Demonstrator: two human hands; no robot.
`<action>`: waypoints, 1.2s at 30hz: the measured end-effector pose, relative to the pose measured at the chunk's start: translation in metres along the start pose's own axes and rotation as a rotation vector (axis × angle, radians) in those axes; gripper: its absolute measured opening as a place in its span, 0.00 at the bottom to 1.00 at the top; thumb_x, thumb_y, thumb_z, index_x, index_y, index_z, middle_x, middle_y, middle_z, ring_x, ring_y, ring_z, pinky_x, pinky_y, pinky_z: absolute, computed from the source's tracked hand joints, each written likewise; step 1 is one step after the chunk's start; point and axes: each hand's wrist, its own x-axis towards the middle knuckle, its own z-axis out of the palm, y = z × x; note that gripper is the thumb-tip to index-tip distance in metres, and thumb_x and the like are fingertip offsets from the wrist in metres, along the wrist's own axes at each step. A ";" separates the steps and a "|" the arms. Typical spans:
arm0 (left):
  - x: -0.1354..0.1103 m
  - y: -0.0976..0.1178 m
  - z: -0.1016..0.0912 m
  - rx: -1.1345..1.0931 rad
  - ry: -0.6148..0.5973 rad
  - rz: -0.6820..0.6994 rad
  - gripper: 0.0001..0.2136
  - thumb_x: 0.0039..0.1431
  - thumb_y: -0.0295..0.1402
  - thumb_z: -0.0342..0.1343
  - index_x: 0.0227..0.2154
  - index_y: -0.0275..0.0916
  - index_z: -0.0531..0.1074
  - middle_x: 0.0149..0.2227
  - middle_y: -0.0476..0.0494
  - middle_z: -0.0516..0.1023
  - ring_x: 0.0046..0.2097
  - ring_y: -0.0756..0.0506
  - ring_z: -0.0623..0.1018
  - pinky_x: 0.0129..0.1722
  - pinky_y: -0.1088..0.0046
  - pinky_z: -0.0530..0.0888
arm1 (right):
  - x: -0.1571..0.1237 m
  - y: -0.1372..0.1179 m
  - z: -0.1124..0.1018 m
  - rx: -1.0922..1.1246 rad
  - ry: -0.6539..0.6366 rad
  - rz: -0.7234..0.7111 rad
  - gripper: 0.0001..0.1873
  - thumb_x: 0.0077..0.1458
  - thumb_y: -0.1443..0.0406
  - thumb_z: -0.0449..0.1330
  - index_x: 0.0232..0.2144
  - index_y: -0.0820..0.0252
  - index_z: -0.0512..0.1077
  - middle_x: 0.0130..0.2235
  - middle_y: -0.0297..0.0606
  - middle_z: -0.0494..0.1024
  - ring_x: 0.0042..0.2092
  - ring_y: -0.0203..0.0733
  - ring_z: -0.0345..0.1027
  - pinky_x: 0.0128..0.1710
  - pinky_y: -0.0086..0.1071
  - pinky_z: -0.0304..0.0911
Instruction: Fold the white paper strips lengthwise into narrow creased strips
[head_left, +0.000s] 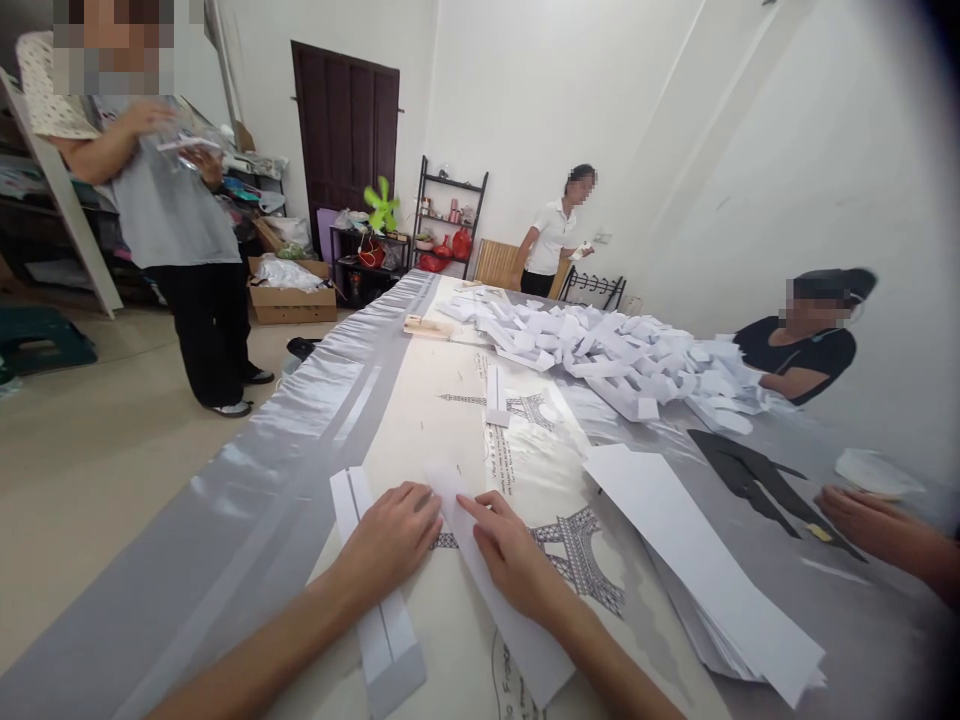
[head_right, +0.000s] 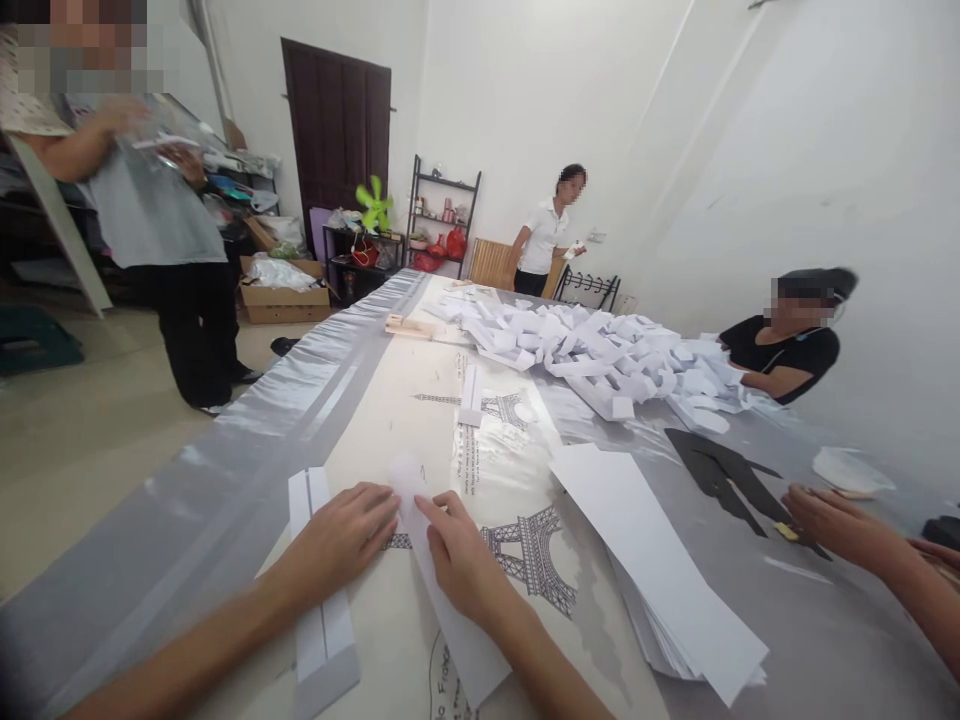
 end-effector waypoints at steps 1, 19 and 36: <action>-0.001 0.000 0.001 0.019 -0.016 0.013 0.10 0.70 0.28 0.46 0.43 0.37 0.73 0.46 0.36 0.77 0.49 0.38 0.77 0.48 0.57 0.75 | 0.000 0.001 0.001 -0.001 0.021 0.013 0.29 0.68 0.69 0.45 0.69 0.52 0.57 0.53 0.44 0.70 0.51 0.45 0.69 0.55 0.42 0.68; -0.003 0.002 0.008 0.075 0.016 0.079 0.13 0.72 0.33 0.47 0.52 0.37 0.72 0.52 0.34 0.76 0.56 0.35 0.75 0.53 0.53 0.74 | -0.002 -0.010 0.015 -0.272 0.179 0.074 0.22 0.63 0.74 0.47 0.53 0.54 0.71 0.48 0.46 0.69 0.49 0.51 0.67 0.47 0.46 0.70; -0.001 0.030 0.000 0.245 -0.164 0.216 0.14 0.72 0.35 0.48 0.52 0.34 0.72 0.45 0.34 0.78 0.48 0.35 0.78 0.45 0.57 0.75 | -0.002 -0.014 0.005 -0.263 0.204 0.262 0.07 0.59 0.69 0.58 0.38 0.57 0.75 0.39 0.43 0.73 0.43 0.51 0.71 0.43 0.41 0.67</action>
